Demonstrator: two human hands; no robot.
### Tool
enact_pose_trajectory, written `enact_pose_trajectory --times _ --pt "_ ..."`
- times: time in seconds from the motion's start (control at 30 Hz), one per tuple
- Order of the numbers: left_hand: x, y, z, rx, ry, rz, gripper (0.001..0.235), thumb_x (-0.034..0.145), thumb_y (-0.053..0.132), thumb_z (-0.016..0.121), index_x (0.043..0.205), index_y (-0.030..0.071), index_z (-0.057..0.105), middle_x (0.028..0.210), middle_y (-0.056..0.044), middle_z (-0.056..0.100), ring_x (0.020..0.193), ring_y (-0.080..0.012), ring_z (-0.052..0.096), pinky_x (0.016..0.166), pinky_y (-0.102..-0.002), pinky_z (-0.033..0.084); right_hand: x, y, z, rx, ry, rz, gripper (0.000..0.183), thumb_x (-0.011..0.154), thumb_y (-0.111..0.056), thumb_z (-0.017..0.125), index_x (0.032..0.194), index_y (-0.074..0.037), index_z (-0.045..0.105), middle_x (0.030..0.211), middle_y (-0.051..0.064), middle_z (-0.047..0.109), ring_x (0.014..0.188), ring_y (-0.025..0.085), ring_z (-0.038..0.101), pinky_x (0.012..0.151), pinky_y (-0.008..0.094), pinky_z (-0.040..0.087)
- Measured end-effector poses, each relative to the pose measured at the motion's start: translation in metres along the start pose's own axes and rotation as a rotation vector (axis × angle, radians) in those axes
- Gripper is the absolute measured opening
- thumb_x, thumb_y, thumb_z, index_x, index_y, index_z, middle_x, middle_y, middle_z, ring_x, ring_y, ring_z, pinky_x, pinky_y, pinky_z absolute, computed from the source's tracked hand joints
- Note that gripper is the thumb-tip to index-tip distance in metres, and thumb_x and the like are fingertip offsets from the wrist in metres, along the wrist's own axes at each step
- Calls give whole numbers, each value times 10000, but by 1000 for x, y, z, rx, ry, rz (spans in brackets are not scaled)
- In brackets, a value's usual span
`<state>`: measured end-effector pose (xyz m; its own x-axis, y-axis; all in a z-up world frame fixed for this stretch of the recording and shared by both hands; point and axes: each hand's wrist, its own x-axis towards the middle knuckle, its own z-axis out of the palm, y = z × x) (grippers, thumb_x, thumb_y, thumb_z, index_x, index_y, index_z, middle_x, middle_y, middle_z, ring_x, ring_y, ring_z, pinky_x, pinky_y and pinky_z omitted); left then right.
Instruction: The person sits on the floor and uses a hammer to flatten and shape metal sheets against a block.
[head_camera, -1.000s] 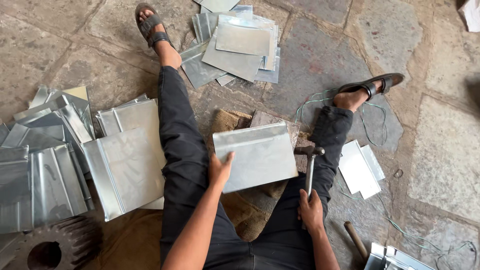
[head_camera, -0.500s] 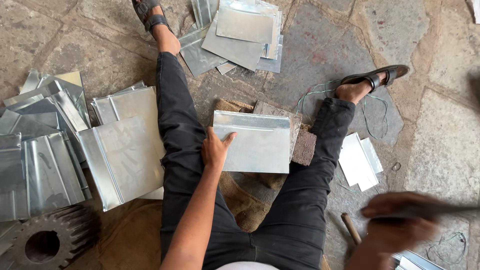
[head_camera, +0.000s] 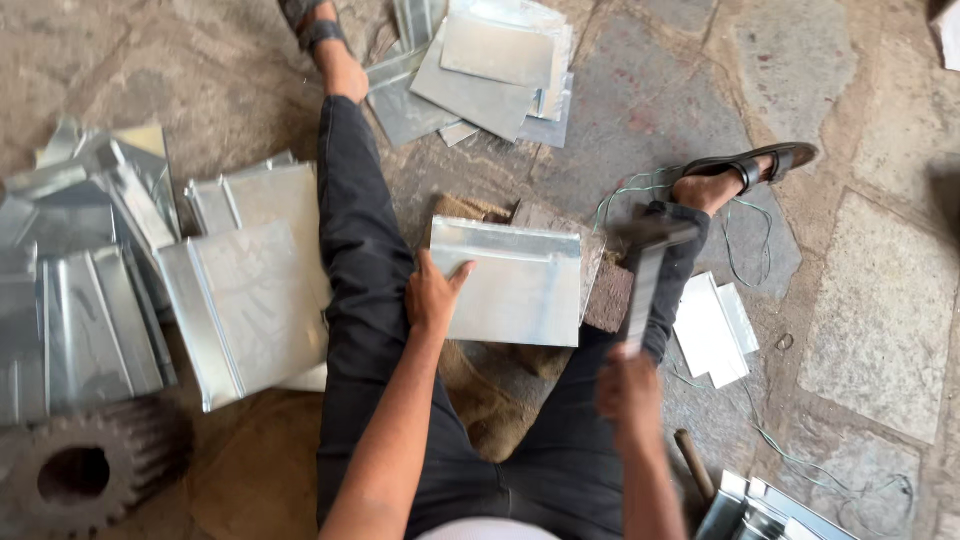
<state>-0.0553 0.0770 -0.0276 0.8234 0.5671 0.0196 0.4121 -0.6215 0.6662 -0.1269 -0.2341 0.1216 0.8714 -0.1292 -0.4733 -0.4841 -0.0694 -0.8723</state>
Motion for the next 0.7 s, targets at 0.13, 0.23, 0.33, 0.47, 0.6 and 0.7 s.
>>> enact_pose_trajectory --times 0.13,0.23,0.33,0.47,0.6,0.7 --pt "-5 2 -4 -36 -136 -96 855 808 717 720 1211 -16 543 875 -268 730 782 -425 738 573 -491 590 -18 -62 -48 365 194 -225 392 969 -584 602 935 -201 528 647 -88 384 459 55 289 387 244 195" --pt "-8 7 -11 -29 -169 -133 922 815 725 706 1279 -46 503 849 -271 728 746 -399 747 540 -456 606 -17 -80 -66 244 178 -696 647 1013 -784 464 948 -140 472 577 -26 365 426 86 299 395 277 248" --pt "-8 12 -16 -53 -191 -147 943 807 720 706 1302 -52 488 841 -263 735 727 -385 754 535 -448 610 -3 -56 -54 205 157 -946 697 1003 -806 412 988 -114 490 558 4 406 401 72 333 380 261 279" --pt "-8 16 -25 -40 -201 -171 877 811 705 715 1259 -20 508 850 -261 735 758 -402 749 549 -469 602 13 -3 -10 -211 83 -621 585 1018 -642 423 961 -78 565 608 21 471 458 87 399 409 255 314" --pt "-5 22 -24 -30 -159 -130 825 815 697 725 1194 -10 532 862 -274 727 763 -426 737 554 -492 587 6 -20 -7 -591 10 -76 404 1047 -405 492 862 -65 607 612 37 515 476 111 444 426 291 355" --pt "-15 13 -24 10 -130 -100 812 853 712 712 1183 -11 541 854 -277 725 769 -434 729 569 -497 579 -13 -46 -17 -284 0 -244 447 1093 -419 441 852 -62 559 627 -6 489 485 58 419 415 263 338"
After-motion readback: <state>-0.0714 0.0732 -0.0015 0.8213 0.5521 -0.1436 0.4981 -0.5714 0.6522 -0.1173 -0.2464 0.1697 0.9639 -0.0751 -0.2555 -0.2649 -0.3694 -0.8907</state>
